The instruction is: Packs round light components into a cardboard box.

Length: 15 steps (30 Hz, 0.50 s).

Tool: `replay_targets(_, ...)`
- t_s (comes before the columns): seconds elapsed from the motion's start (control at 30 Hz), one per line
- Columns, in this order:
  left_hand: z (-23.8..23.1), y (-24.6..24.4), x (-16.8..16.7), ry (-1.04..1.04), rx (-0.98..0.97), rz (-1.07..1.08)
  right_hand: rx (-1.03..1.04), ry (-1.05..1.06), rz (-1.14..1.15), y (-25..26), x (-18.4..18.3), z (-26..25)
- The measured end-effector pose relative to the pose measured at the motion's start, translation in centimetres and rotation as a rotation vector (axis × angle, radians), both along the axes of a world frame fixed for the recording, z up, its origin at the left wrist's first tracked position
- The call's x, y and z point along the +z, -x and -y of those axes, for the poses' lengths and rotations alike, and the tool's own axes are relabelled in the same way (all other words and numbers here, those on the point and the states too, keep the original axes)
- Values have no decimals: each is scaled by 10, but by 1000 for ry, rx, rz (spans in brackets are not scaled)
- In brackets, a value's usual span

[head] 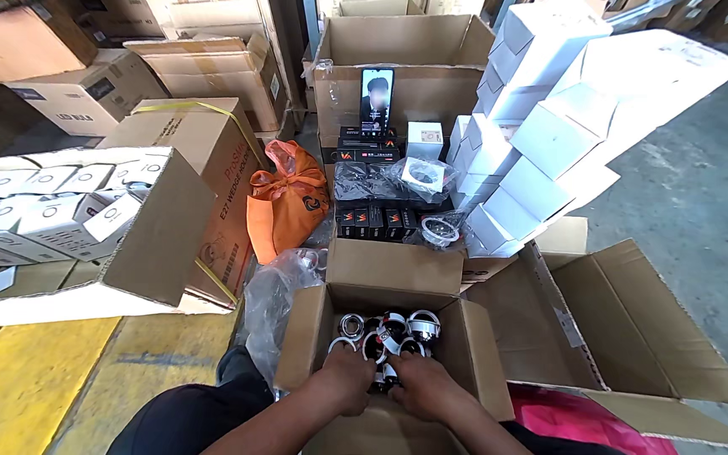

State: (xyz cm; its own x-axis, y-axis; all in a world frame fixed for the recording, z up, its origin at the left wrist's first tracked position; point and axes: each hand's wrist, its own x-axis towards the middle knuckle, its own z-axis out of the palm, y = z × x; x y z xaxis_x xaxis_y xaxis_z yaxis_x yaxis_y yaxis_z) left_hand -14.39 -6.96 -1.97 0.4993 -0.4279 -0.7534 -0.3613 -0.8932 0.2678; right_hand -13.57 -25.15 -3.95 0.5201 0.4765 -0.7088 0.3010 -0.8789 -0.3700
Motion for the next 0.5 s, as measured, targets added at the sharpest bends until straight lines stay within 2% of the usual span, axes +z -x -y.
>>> replay_targets(0.17, 1, -2, 6, 57, 5, 34, -2, -22, 10, 1, 1, 1)
replay_targets(0.5, 2, -2, 3, 41, -13, 27, 2, -19, 15, 1, 0, 2)
